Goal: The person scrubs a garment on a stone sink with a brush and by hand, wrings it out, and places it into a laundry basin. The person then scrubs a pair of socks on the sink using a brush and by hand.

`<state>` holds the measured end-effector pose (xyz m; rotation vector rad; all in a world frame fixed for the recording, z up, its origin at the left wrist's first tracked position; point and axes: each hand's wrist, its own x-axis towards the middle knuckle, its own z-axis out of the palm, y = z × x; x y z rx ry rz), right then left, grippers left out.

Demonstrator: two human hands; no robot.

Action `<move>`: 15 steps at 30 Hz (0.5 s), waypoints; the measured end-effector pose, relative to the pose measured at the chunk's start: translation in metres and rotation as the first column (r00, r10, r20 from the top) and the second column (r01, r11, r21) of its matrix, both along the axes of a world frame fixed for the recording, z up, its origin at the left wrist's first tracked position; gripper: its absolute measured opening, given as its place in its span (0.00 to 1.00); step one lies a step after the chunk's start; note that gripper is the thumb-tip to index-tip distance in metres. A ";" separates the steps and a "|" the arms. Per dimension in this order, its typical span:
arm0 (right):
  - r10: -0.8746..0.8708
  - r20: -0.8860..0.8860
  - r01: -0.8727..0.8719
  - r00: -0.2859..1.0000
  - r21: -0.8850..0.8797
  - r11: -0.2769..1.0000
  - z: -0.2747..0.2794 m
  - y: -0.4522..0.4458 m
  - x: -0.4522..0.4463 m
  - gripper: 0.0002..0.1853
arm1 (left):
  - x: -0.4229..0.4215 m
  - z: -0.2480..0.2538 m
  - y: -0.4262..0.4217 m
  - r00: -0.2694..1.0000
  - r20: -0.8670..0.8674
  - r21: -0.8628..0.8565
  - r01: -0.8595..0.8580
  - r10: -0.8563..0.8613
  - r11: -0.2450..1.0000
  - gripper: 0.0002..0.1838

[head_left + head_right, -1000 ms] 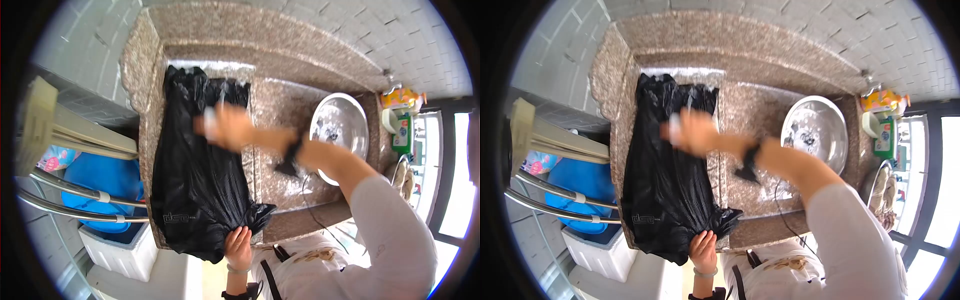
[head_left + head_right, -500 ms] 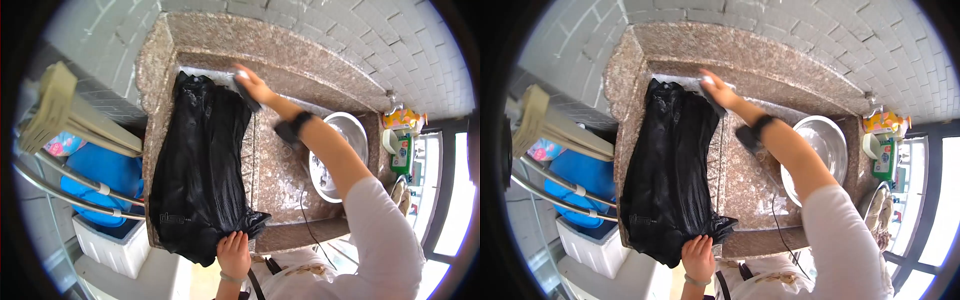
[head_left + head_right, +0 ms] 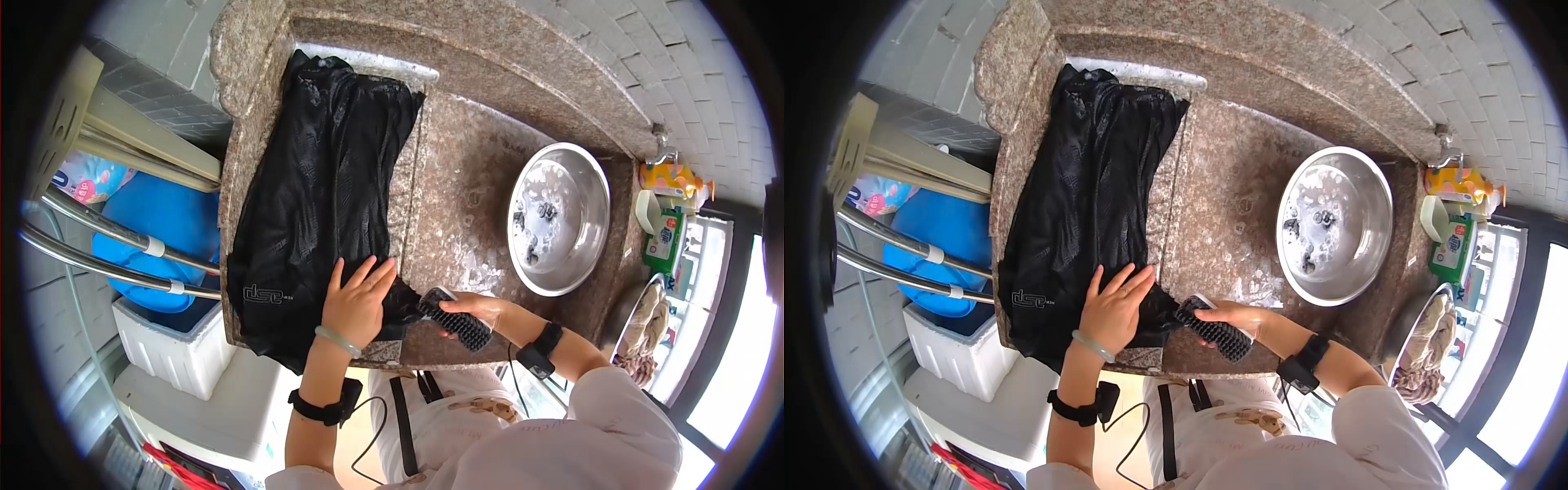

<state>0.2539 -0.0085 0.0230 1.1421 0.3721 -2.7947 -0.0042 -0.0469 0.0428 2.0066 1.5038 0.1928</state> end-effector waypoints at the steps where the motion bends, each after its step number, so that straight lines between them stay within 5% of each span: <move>1: -0.046 -0.028 0.044 0.999 -0.086 0.995 0.002 -0.001 -0.002 0.36 | 0.000 -0.003 0.000 1.000 -0.005 -0.010 0.000 0.000 1.000 0.24; 2: -0.090 -0.041 0.090 0.995 0.000 0.996 0.012 0.001 0.002 0.29 | 0.000 -0.005 0.001 0.999 -0.045 0.000 -0.002 0.002 1.000 0.24; 5: -0.208 0.013 0.204 0.978 0.133 0.970 0.053 0.027 0.011 0.33 | 0.001 -0.002 0.010 0.997 -0.024 0.047 -0.072 0.073 0.996 0.18; 7: -0.166 0.139 0.089 0.976 0.444 0.892 0.084 0.048 0.002 0.30 | 0.002 0.007 0.023 0.976 -0.061 0.092 -0.201 0.207 0.975 0.10; 9: 0.052 0.212 -0.213 0.976 0.878 0.428 0.093 0.069 -0.015 0.31 | -0.002 0.017 0.038 0.970 -0.022 0.234 -0.231 0.243 0.944 0.06; 13: -0.268 0.136 -0.106 0.954 0.987 0.121 0.080 0.105 -0.058 0.37 | -0.036 0.022 0.073 0.823 0.198 0.328 -0.567 0.532 0.756 0.08; 15: -0.466 0.030 -0.096 0.885 0.988 -0.120 0.056 0.119 -0.058 0.38 | -0.054 0.004 0.084 0.788 -0.002 0.347 -0.577 0.616 0.739 0.12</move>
